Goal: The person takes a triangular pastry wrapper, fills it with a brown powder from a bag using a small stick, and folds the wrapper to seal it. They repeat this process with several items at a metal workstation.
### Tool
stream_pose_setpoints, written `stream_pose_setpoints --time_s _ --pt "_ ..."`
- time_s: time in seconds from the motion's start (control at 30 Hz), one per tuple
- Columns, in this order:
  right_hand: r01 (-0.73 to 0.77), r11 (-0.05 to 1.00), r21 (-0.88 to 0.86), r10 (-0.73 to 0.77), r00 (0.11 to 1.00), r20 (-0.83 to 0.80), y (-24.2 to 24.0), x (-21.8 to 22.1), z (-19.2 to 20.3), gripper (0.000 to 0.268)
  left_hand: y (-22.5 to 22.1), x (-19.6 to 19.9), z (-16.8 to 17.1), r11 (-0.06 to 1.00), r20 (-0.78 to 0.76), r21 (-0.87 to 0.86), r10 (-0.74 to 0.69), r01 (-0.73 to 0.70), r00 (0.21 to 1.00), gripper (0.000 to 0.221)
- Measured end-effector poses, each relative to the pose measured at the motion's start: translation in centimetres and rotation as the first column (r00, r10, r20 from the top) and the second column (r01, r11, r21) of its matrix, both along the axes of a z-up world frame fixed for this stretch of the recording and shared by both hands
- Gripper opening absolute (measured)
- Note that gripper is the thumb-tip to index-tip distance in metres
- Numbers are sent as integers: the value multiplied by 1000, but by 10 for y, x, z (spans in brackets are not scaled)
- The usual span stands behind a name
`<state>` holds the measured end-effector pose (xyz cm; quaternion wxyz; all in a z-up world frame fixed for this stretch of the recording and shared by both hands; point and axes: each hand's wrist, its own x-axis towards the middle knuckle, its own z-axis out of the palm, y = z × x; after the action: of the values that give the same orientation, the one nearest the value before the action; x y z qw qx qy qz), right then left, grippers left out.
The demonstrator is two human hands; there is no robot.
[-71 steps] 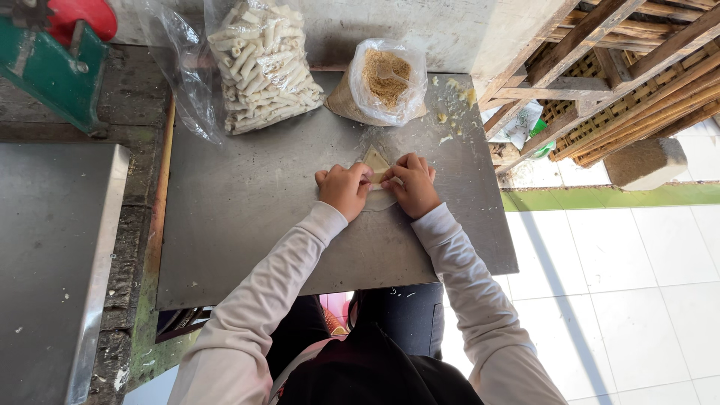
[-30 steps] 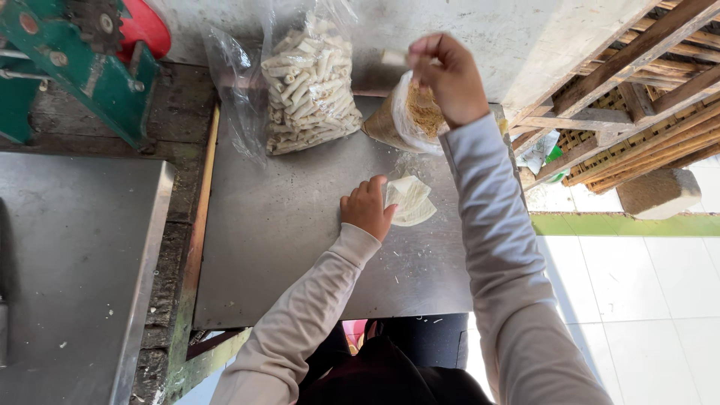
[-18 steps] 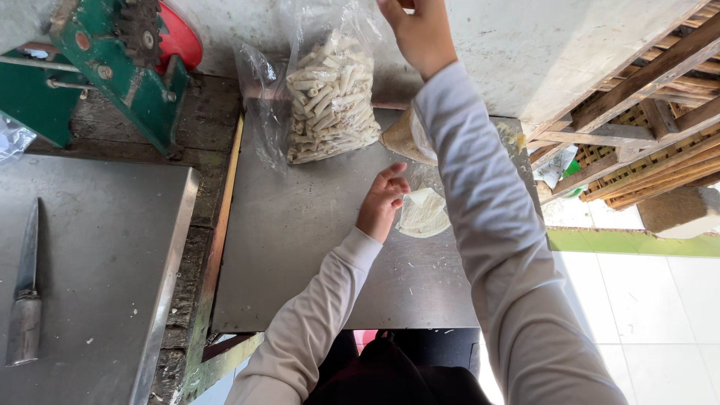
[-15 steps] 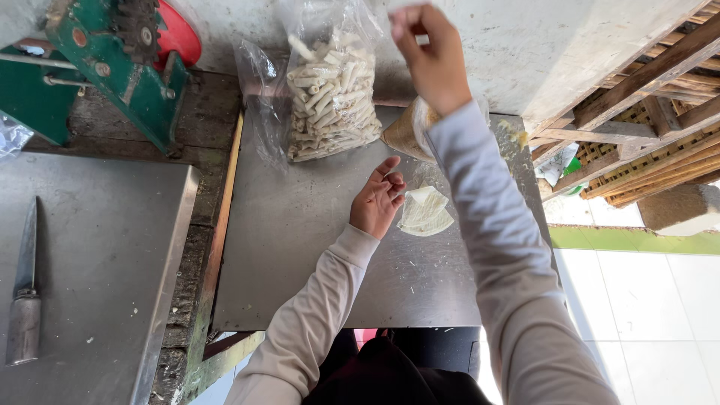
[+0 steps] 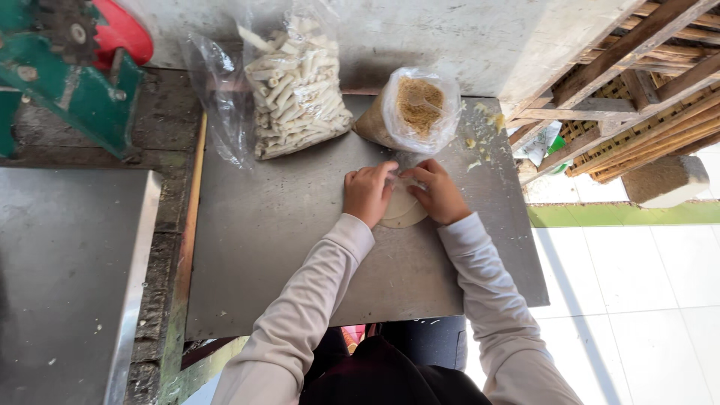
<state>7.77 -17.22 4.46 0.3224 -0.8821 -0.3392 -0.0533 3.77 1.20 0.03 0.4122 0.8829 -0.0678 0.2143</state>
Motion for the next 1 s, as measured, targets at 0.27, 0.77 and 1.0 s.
stream_pose_setpoints --time_s 0.27,0.77,1.0 --pt "76 937 340 6 972 -235 0 8 -25 14 3 8 -28 800 67 -575 -165 173 984 34" --pt "400 911 95 -410 903 131 -1 -20 15 16 13 -82 -5 968 -210 -235 34 -85 977 49" --pt "389 885 255 -421 903 88 -14 70 61 34 27 -112 1 946 -303 -270 92 -178 949 48"
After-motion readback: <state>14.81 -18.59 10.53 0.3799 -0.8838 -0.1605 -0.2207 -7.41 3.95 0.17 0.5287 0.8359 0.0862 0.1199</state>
